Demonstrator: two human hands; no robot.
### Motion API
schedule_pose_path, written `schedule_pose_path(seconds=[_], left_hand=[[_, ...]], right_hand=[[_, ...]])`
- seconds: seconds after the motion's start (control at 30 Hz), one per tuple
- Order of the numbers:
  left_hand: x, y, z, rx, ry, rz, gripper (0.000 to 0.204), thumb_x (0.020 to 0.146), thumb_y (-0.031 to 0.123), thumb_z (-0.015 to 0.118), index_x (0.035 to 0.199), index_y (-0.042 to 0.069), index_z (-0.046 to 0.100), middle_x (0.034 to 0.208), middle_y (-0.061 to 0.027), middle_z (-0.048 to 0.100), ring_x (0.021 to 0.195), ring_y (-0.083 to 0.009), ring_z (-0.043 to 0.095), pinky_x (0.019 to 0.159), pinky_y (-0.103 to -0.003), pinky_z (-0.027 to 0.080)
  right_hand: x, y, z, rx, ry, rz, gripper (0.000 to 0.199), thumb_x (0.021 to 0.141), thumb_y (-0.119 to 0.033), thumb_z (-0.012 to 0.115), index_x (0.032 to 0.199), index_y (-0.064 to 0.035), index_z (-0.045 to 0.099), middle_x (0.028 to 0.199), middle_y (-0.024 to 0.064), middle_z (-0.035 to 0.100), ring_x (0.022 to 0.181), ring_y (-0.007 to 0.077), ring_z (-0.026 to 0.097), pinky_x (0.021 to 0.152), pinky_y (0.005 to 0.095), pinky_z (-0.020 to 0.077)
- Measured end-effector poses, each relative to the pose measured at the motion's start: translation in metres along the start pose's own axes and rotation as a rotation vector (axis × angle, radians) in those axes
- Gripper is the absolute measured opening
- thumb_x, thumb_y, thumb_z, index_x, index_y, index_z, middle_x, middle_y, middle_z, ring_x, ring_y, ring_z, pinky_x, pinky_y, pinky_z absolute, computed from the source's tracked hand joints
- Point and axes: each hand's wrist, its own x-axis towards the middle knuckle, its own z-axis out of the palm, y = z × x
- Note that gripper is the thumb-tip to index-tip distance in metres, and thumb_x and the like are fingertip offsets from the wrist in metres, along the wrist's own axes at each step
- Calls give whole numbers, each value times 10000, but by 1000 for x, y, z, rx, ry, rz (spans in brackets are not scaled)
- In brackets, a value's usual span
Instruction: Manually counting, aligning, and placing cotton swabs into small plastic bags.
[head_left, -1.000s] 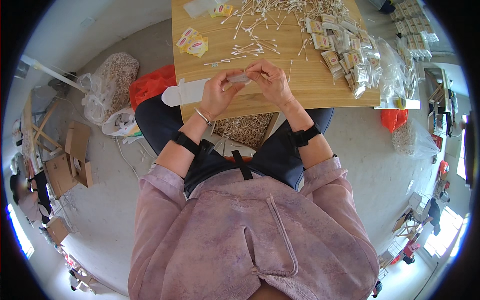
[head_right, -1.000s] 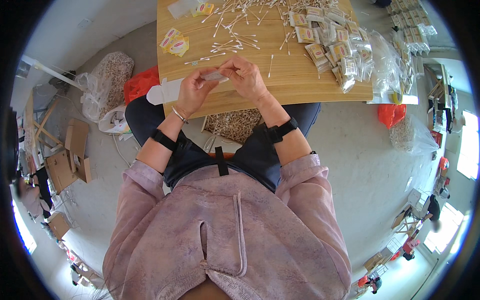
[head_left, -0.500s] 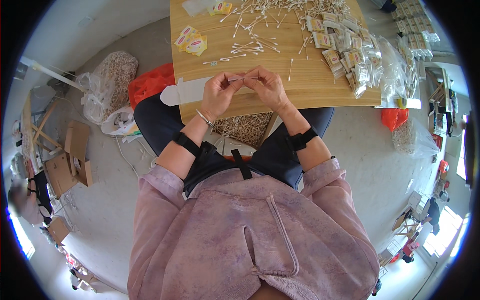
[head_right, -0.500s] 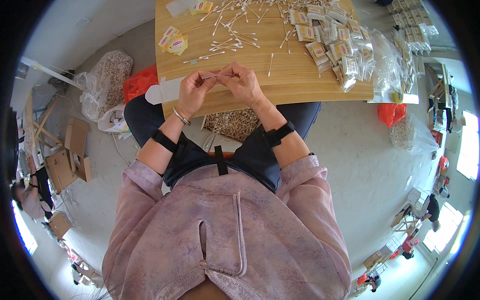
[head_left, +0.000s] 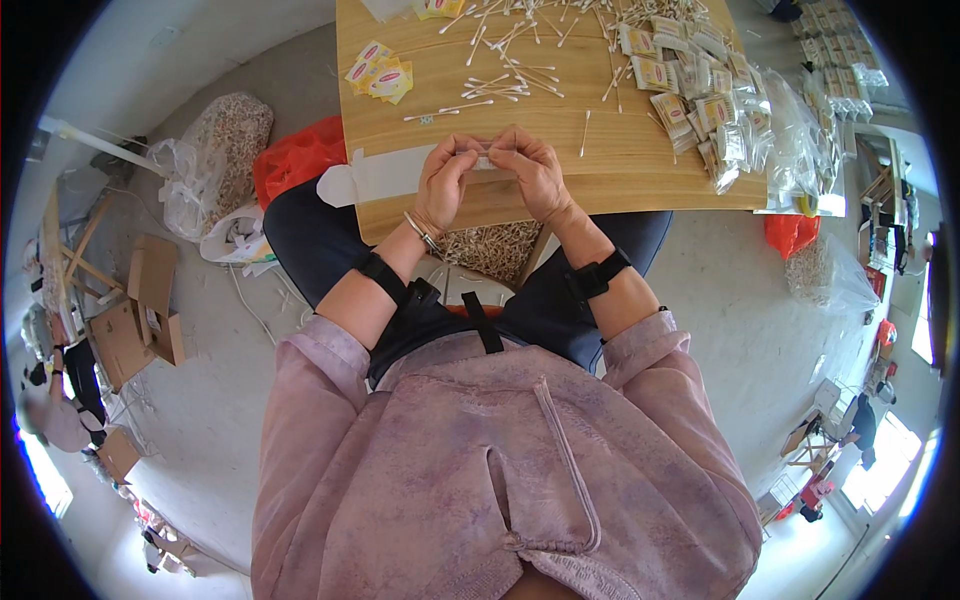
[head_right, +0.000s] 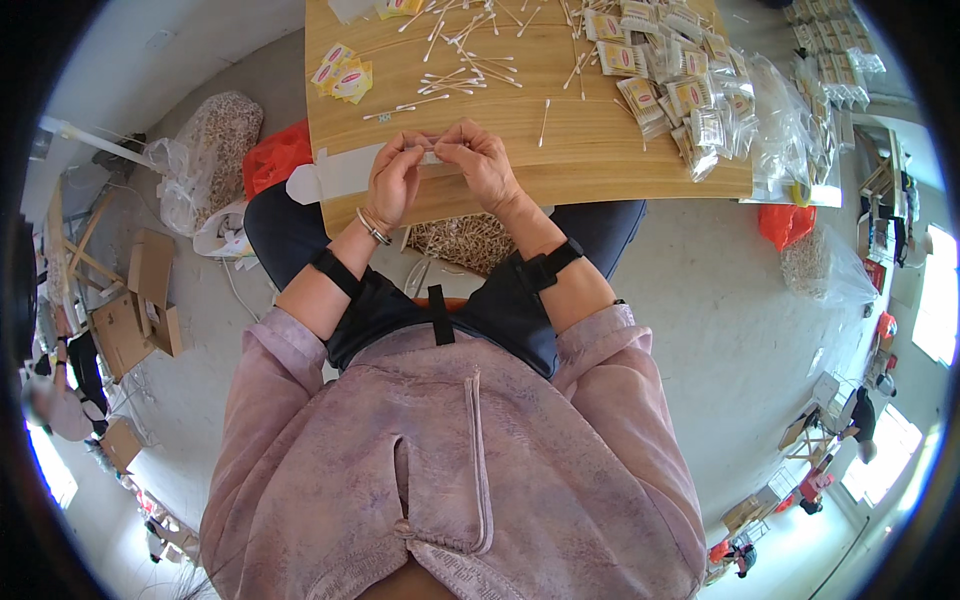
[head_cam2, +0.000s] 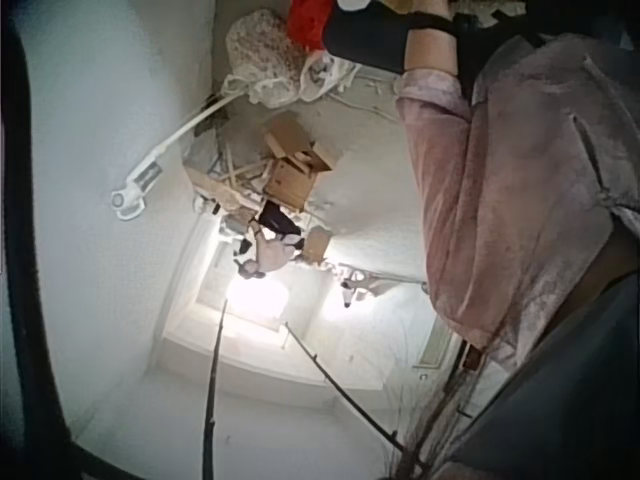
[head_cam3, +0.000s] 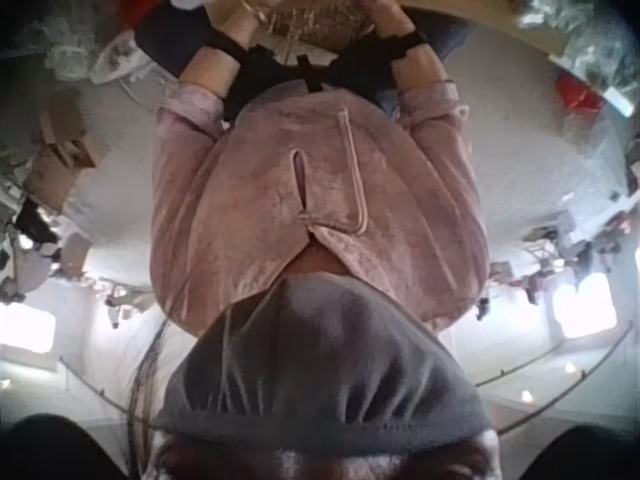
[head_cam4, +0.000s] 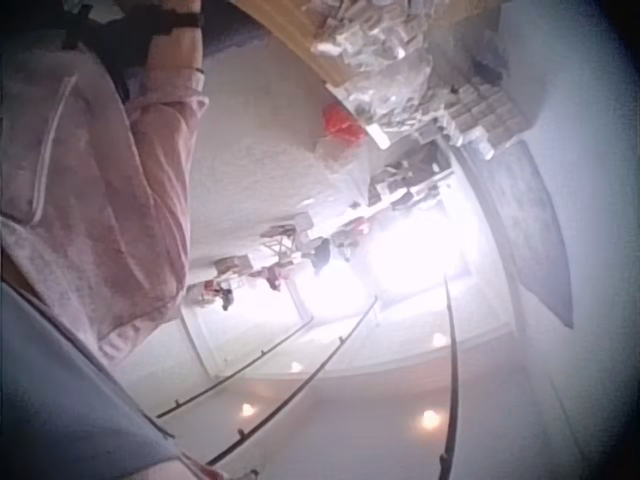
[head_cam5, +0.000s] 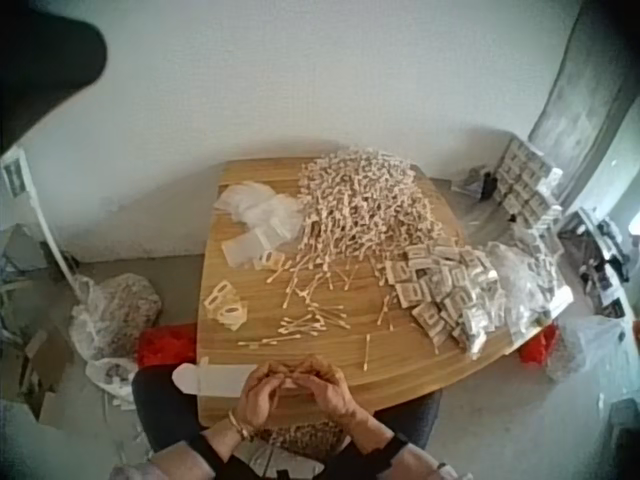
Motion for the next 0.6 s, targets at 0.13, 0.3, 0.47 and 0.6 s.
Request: schedule_pose_path(seconds=[0.13,0.3,0.47,0.6], left_hand=[[1,4,3,-97,-46,-15,114,857,36,486,929,9,571,1037,-69,604,949,-109,511,841,-225,370],[3,8,2,-93,-103,10,128,846,10,477,928,-1,574,1076,-108,600,1029,-154,510,947,-274,341],[7,9,-3,-107,-160,3,142,844,6,478,943,-12,579,1103,-125,597,1081,-170,509,986,-293,333],[7,12,-3,-115,-154,-30,149,852,32,484,944,-23,587,1153,-146,571,1126,-206,484,1023,-314,296]], right_hand=[[0,2,-5,31,-3,7,32,817,-46,599,789,-30,604,752,-20,560,761,65,485,730,206,387],[4,3,-17,92,-68,67,52,819,-1,571,803,-16,618,828,-4,558,839,93,496,809,225,366],[5,-4,-15,38,-78,63,14,797,-25,619,804,-26,631,788,-18,590,786,70,502,757,213,396],[1,-5,-12,-56,-81,6,36,818,-53,625,836,-22,632,797,-14,599,779,63,508,735,207,407]])
